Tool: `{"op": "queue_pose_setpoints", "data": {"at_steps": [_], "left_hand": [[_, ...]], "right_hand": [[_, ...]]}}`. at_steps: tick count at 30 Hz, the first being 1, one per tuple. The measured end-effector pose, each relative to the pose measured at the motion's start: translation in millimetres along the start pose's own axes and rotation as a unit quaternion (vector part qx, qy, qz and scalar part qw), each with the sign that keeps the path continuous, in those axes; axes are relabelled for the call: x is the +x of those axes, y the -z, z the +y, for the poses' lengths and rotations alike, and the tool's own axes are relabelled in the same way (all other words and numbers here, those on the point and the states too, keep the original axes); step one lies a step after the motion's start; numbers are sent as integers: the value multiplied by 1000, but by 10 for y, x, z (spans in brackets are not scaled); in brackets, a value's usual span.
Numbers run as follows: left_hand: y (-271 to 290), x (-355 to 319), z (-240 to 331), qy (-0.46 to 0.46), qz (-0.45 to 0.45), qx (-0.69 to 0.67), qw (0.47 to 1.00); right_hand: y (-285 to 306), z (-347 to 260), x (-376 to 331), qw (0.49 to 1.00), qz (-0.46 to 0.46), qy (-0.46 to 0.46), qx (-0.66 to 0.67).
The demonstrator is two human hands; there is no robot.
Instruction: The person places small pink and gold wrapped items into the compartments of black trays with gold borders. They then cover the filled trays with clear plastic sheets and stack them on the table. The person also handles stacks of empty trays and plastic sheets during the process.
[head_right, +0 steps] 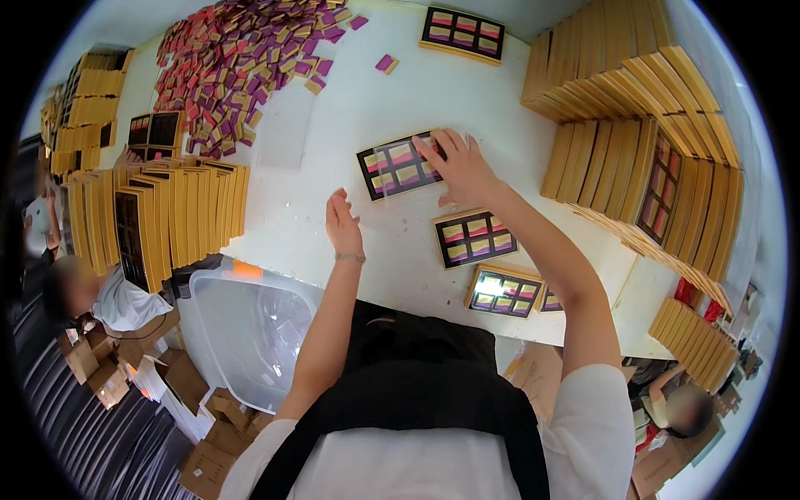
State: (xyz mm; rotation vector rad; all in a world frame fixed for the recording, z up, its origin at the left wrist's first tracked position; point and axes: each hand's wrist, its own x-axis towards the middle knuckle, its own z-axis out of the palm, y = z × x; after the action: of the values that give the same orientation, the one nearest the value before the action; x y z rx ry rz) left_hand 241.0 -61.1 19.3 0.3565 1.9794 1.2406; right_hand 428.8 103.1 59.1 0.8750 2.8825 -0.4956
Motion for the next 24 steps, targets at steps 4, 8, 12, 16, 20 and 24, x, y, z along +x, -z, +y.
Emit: {"op": "queue_pose_setpoints", "data": {"at_steps": [4,8,12,16,20,24], "left_hand": [[-134,416,-87,13,-25,-73,997],[-315,427,141,-17,-12,145,989],[-348,473,93,-60,18,135,989],[-324,499,75,-47,-2,104,994],[-338,216,-207,-92,-56,111,988],[-495,-15,-262,-116,-92,153,977]], "right_hand": [[-52,3,314,999,-33,24,-29],[-145,-112,454,995,-66,38,-60],[-154,-148,487,994,-89,19,-61],[-245,-112,386,997,-49,25,-55],[-12,-89,276,983,-179,-26,4],[-37,673,570,993,68,-95,7]]}}
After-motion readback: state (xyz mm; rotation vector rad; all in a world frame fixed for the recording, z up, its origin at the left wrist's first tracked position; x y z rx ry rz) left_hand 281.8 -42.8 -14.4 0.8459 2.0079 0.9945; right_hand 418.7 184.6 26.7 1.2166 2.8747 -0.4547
